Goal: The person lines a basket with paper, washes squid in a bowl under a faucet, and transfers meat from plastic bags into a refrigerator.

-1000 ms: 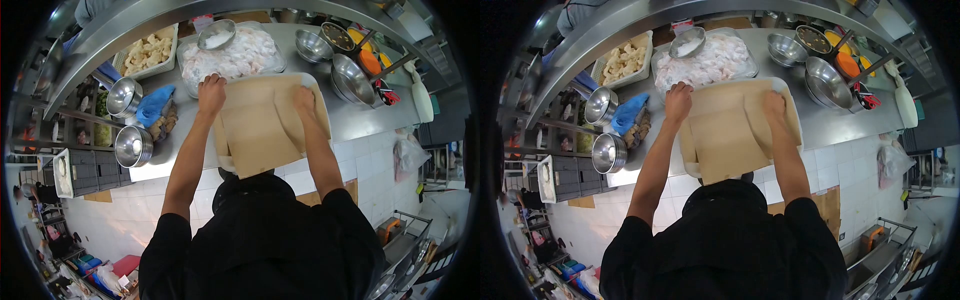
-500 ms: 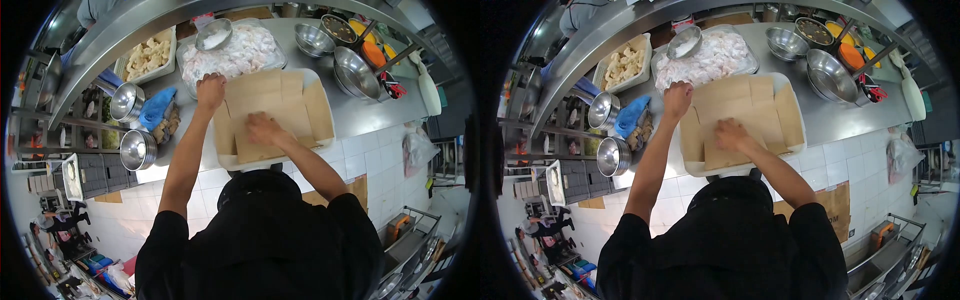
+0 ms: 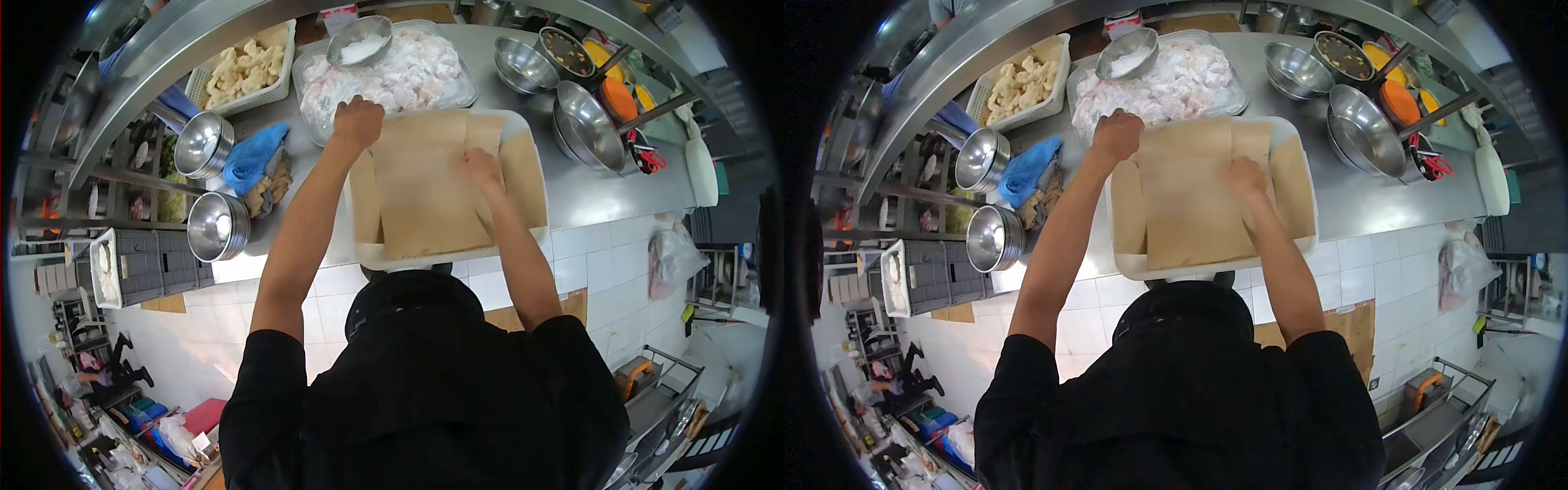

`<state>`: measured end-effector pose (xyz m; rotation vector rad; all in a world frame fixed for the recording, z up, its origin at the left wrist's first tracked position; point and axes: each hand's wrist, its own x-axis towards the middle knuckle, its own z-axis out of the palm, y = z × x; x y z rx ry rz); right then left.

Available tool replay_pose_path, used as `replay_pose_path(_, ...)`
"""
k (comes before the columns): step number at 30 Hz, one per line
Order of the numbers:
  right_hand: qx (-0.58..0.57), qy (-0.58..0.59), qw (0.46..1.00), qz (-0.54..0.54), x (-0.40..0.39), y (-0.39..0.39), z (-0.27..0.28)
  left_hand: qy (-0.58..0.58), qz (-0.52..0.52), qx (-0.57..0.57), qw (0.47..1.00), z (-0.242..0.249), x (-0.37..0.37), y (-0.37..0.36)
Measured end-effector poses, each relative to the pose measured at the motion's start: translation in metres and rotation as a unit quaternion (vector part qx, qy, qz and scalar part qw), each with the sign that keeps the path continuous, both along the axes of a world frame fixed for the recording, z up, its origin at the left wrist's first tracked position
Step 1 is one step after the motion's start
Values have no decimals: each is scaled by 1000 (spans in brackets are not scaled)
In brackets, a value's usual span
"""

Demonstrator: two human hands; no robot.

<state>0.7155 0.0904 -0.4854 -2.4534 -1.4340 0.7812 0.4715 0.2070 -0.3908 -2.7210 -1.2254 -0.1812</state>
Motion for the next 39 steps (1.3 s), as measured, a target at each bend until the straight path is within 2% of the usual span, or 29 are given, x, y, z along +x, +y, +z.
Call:
replay_pose_path(1, -4, -54, 998, -17, -8, -2, -3, 21, 18, -27, 999, 3, 3, -1)
replay_pose_path(2, -5, -54, 998, -20, -12, -5, 3, 21, 15, -27, 999, 7, 6, 0)
replay_pose_path(4, 0, -46, 998, 50, -17, -12, 21, 33, 29, -86, 995, 14, 12, 3)
replay_pose_path(8, -16, -66, 995, 67, -8, -4, 4, -4, 10, -62, 998, 4, 19, 5)
replay_pose_path(10, -65, -38, 995, 60, -4, 1, 2, 43, 0, -33, 999, 4, 24, 2)
replay_pose_path(14, -57, -17, 997, 47, -1, -1, 9, 50, 3, -5, 999, 5, 23, 2)
replay_pose_path(17, -35, 18, 998, 44, 2, -2, 10, 42, -19, -22, 999, 7, 23, 0)
replay_pose_path(20, -6, 32, 999, 38, 1, -6, 9, 57, 1, -51, 997, 6, 26, 2)
replay_pose_path(26, 43, -10, 998, 53, -11, -6, 11, 98, -12, -44, 994, 2, 32, 1)
replay_pose_path(28, 31, -115, 991, 56, -14, -5, 10, 113, -15, 18, 993, -3, 32, -2)
replay_pose_path(29, 28, -113, 991, 58, -15, -7, 16, 114, -14, 16, 993, -5, 31, -4)
replay_pose_path(31, 76, -106, 983, 130, -20, -13, 37, 140, -36, 45, 989, -8, 28, -10)
replay_pose_path(32, 75, -104, 983, 130, -25, -17, 34, 142, -36, 44, 988, -6, 29, -16)
replay_pose_path(34, 189, -75, 923, 327, -36, -24, 26, 137, -36, 35, 989, 0, 37, -35)
replay_pose_path(35, 191, -75, 923, 325, -42, -26, 23, 138, -37, 37, 989, 4, 42, -46)
replay_pose_path(37, 126, -61, 928, 344, -55, -30, 17, 16, -39, 28, 999, 8, 50, -62)
replay_pose_path(38, 124, -59, 929, 343, -56, -28, 19, 17, -40, 26, 999, 2, 51, -60)
replay_pose_path(39, 95, -70, 924, 364, -54, -24, 23, -18, -90, -94, 991, -13, 53, -55)
